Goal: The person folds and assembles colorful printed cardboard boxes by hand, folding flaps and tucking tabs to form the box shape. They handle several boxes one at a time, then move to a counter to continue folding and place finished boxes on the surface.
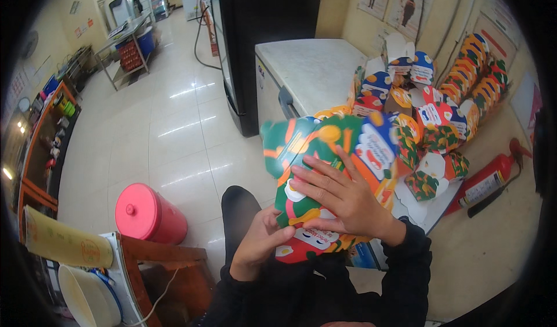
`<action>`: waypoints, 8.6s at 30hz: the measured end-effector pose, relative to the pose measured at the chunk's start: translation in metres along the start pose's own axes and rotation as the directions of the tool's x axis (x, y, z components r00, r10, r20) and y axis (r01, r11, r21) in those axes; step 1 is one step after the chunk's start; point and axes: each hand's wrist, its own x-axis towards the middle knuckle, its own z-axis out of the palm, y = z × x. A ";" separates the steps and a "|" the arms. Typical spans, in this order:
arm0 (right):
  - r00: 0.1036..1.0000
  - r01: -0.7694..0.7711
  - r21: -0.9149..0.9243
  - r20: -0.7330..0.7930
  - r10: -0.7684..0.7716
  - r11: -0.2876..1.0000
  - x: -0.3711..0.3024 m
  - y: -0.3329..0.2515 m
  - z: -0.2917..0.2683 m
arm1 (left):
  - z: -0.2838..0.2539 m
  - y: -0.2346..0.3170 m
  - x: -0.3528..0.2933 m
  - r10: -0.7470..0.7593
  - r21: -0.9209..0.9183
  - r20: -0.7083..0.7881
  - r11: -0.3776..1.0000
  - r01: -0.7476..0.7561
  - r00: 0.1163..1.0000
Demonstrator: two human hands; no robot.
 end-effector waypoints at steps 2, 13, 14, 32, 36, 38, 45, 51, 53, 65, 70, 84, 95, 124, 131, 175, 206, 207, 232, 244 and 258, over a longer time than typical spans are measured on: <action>0.999 0.016 0.173 0.033 -0.022 0.985 0.003 0.010 0.004 | -0.004 -0.004 -0.003 -0.003 -0.123 0.083 0.992 0.013 0.997; 0.897 0.097 0.639 -0.389 0.211 0.763 0.034 0.011 0.030 | 0.008 -0.015 0.003 0.322 -0.178 -0.009 0.931 -0.318 0.947; 0.879 0.101 0.666 -0.408 0.248 0.739 0.033 0.010 0.034 | 0.012 -0.010 0.001 0.256 -0.047 -0.062 0.965 -0.259 0.965; 0.962 -0.123 0.408 -0.173 0.209 0.905 0.030 0.013 0.031 | 0.026 0.013 -0.015 0.536 0.356 -0.446 0.841 -0.408 0.717; 0.968 -0.074 0.662 -0.133 0.215 0.746 0.030 0.012 0.034 | 0.023 0.006 -0.013 0.585 0.421 -0.458 0.806 -0.417 0.669; 0.969 -0.050 0.728 -0.131 0.210 0.684 0.030 0.012 0.035 | 0.022 0.005 -0.014 0.616 0.455 -0.435 0.780 -0.429 0.657; 0.926 -0.053 0.648 -0.254 0.280 0.760 0.029 0.010 0.038 | 0.036 0.005 -0.005 0.646 0.444 -0.445 0.761 -0.473 0.620; 0.925 -0.031 0.556 -0.299 0.235 0.831 0.026 0.013 0.039 | 0.022 0.006 -0.021 0.495 0.412 -0.409 0.850 -0.329 0.767; 0.953 -0.005 0.549 -0.250 0.169 0.836 0.028 0.014 0.029 | 0.009 0.015 -0.031 0.372 0.319 -0.340 0.910 -0.266 0.864; 0.984 0.027 0.829 -0.121 0.132 0.559 0.026 0.024 0.052 | -0.001 -0.008 -0.018 0.345 -0.249 -0.207 0.887 -0.390 0.916; 0.989 0.010 0.534 -0.131 0.071 0.846 0.031 0.025 0.030 | 0.017 0.016 -0.004 0.434 0.195 -0.459 0.901 -0.389 0.775; 0.987 0.146 0.479 -0.128 -0.095 0.866 0.028 0.018 0.024 | -0.009 -0.012 -0.010 -0.021 -0.210 0.058 0.977 0.033 0.998; 0.876 -0.091 0.867 -0.165 0.454 0.491 0.024 0.008 0.043 | 0.013 0.005 -0.010 0.232 0.281 -0.325 0.949 -0.141 0.917; 0.966 0.179 0.508 -0.252 -0.053 0.843 0.032 0.013 0.054 | 0.028 0.006 -0.010 0.534 0.579 -0.458 0.786 -0.218 0.711; 0.986 0.058 0.574 -0.161 0.043 0.817 0.032 0.012 0.036 | 0.021 0.006 -0.016 0.525 0.649 -0.391 0.740 -0.177 0.756; 0.999 0.040 0.784 -0.026 -0.031 0.619 0.030 0.031 0.036 | -0.009 0.000 -0.006 0.571 -0.263 -0.019 0.789 -0.555 0.821; 0.967 -0.047 0.749 -0.132 0.218 0.661 0.032 0.024 0.050 | 0.034 0.005 -0.009 0.619 0.651 -0.442 0.719 -0.243 0.649; 0.963 -0.047 0.735 -0.147 0.227 0.677 0.031 0.023 0.051 | 0.035 0.004 -0.009 0.616 0.650 -0.452 0.723 -0.235 0.645; 0.957 -0.050 0.588 -0.203 0.207 0.807 0.029 0.025 0.035 | 0.039 -0.002 -0.010 0.462 0.444 -0.545 0.867 -0.226 0.700; 0.983 0.160 0.838 -0.182 -0.010 0.522 0.032 0.022 0.042 | 0.005 -0.012 -0.026 0.315 -0.133 -0.333 0.917 -0.375 0.889; 0.998 -0.057 0.413 0.030 0.049 0.909 0.030 0.030 0.027 | 0.005 0.003 -0.004 0.514 0.480 -0.517 0.836 -0.265 0.685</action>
